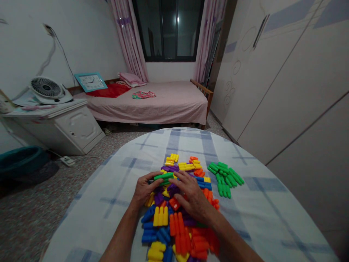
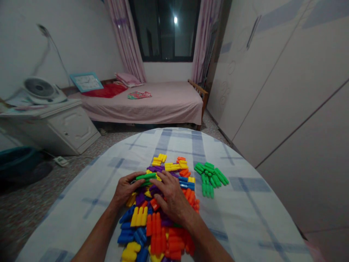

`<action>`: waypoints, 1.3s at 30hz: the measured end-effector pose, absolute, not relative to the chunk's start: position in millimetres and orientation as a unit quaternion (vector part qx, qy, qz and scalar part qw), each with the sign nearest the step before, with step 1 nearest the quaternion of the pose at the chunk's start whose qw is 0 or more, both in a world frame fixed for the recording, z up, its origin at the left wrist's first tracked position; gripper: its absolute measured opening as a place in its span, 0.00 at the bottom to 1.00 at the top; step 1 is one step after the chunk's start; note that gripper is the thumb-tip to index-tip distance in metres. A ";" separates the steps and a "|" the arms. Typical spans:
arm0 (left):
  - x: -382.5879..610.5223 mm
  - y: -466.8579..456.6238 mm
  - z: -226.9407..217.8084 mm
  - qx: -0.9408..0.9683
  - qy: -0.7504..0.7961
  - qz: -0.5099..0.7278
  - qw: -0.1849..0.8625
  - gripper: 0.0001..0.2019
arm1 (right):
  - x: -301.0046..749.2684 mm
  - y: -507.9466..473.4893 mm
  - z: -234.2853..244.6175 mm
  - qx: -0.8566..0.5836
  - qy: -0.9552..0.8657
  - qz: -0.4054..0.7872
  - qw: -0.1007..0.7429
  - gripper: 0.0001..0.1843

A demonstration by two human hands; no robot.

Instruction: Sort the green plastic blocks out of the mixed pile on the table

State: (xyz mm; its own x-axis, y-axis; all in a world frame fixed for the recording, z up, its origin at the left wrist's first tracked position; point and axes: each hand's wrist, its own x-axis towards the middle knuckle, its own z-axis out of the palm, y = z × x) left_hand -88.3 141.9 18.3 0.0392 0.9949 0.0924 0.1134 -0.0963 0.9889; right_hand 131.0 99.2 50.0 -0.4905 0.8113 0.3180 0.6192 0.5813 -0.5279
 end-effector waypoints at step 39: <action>-97.2 156.4 6.9 0.448 0.611 0.571 0.316 0.30 | 258.8 146.7 49.4 -0.673 -0.641 0.017 0.368 0.14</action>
State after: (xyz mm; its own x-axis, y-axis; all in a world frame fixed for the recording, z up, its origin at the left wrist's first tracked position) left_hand -97.2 156.4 6.9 -0.3999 0.9080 0.1248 0.1864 -0.0527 0.9811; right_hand 258.8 146.7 49.4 0.1780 0.8757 0.4489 0.8503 0.0927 -0.5181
